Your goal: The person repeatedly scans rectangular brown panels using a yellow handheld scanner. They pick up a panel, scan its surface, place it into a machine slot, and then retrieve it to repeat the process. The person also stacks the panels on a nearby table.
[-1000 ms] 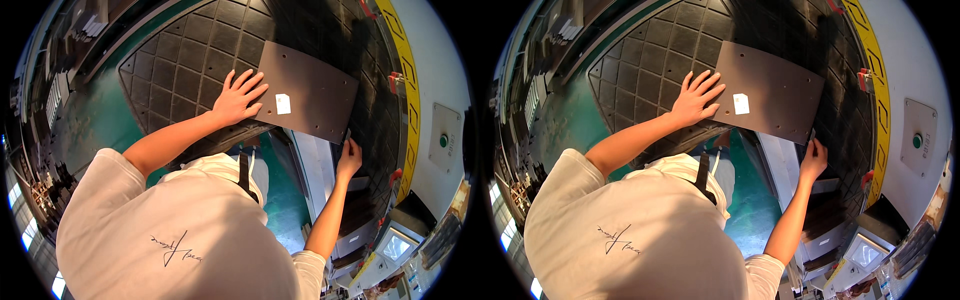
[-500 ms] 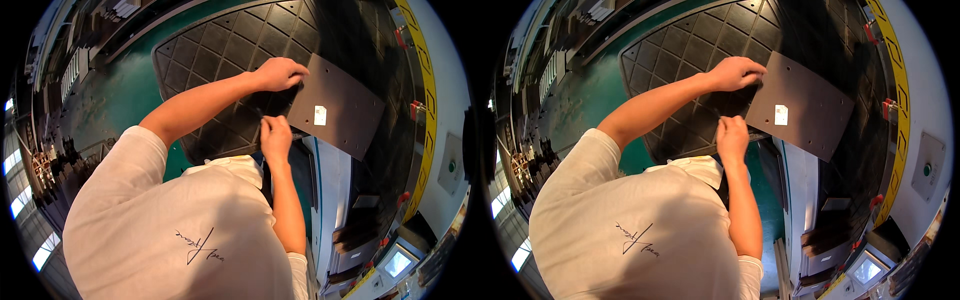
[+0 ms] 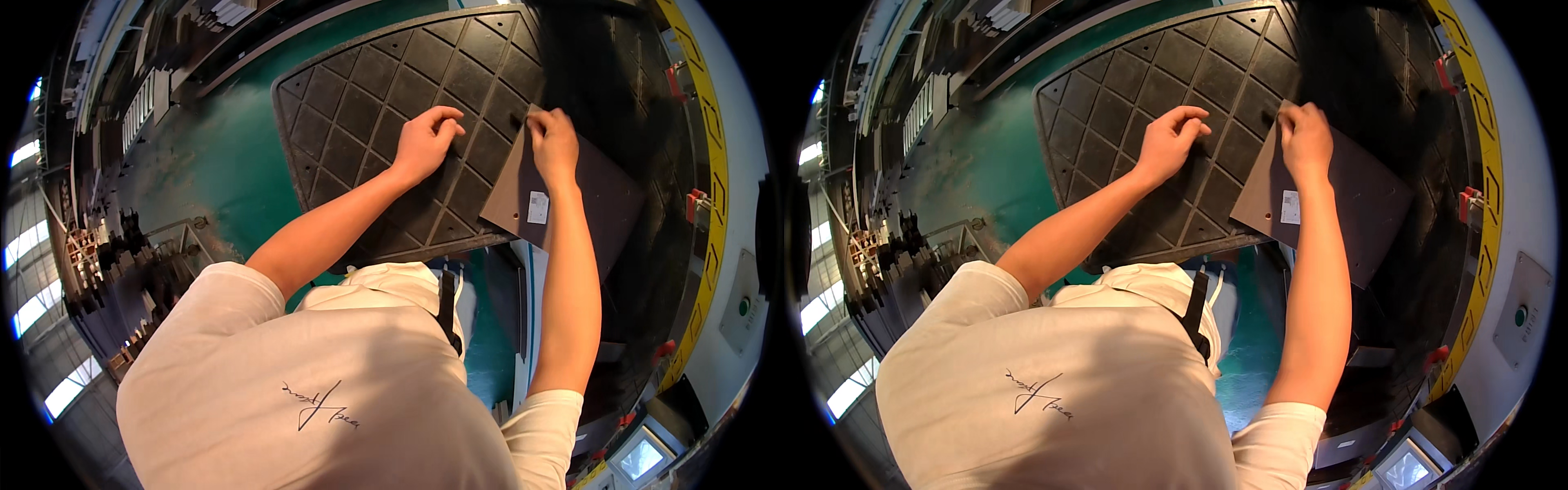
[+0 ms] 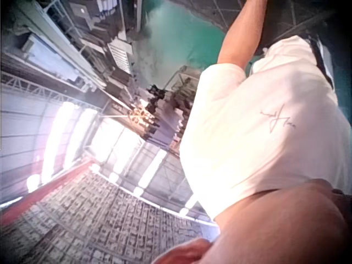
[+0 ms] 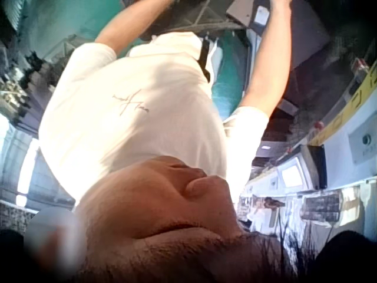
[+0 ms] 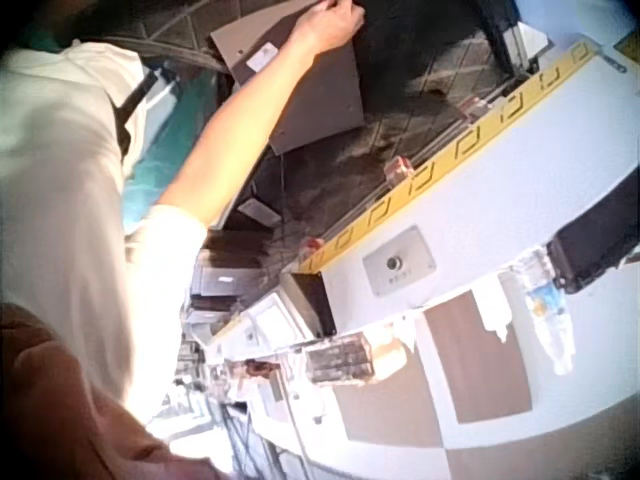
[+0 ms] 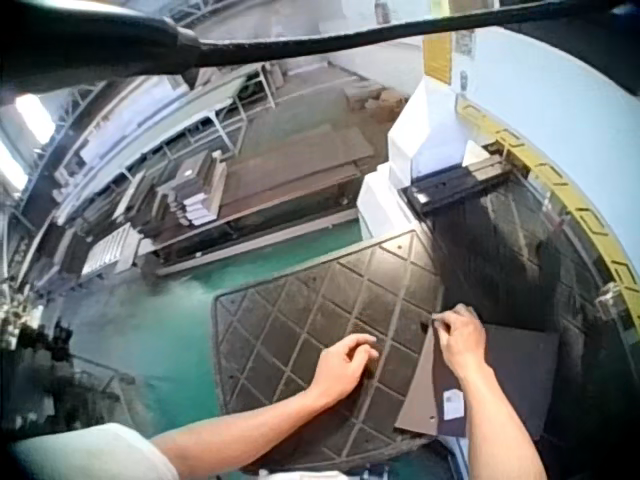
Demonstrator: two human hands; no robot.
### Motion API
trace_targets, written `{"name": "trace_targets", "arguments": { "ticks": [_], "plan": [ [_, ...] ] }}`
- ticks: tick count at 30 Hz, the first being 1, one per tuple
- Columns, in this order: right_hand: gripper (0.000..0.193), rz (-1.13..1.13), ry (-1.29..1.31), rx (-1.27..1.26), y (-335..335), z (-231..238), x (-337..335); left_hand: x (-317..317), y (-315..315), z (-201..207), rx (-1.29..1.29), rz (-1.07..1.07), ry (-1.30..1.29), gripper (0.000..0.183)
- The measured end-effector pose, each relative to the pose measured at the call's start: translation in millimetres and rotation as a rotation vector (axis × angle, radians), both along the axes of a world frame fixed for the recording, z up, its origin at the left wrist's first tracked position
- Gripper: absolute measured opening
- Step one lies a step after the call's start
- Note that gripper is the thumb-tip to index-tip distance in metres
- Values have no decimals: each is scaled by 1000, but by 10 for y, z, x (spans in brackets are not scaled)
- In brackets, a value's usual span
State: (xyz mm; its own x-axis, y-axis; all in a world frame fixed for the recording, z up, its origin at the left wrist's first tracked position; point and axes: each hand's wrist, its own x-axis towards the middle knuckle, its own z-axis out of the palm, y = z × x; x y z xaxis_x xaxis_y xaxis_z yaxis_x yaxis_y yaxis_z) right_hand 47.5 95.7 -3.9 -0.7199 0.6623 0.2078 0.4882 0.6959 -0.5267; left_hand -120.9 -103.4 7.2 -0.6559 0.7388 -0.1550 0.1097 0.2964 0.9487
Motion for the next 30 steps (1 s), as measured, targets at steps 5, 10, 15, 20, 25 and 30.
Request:
{"name": "trace_targets", "arguments": {
  "ticks": [5,10,15,20,25,30],
  "plan": [
    [14,343,-46,-249,-1459,164,998,-88,-8,117,11,125,45,23],
    [10,-185,129,-311,-1918,292,1215,391,444,253,185,-68,261,23],
    [8,-528,-31,-66,-1322,113,1468,1249,558,211,205,-551,549,49],
    [23,-1157,-298,28,-529,-118,3485,1853,505,125,-1,-1049,924,64],
    [27,-1150,0,-51,-509,257,3958,1971,510,-89,24,-893,1098,60],
    [25,-1356,254,-147,-883,261,4051,1684,381,658,-58,-1065,1025,64]
  ]
}}
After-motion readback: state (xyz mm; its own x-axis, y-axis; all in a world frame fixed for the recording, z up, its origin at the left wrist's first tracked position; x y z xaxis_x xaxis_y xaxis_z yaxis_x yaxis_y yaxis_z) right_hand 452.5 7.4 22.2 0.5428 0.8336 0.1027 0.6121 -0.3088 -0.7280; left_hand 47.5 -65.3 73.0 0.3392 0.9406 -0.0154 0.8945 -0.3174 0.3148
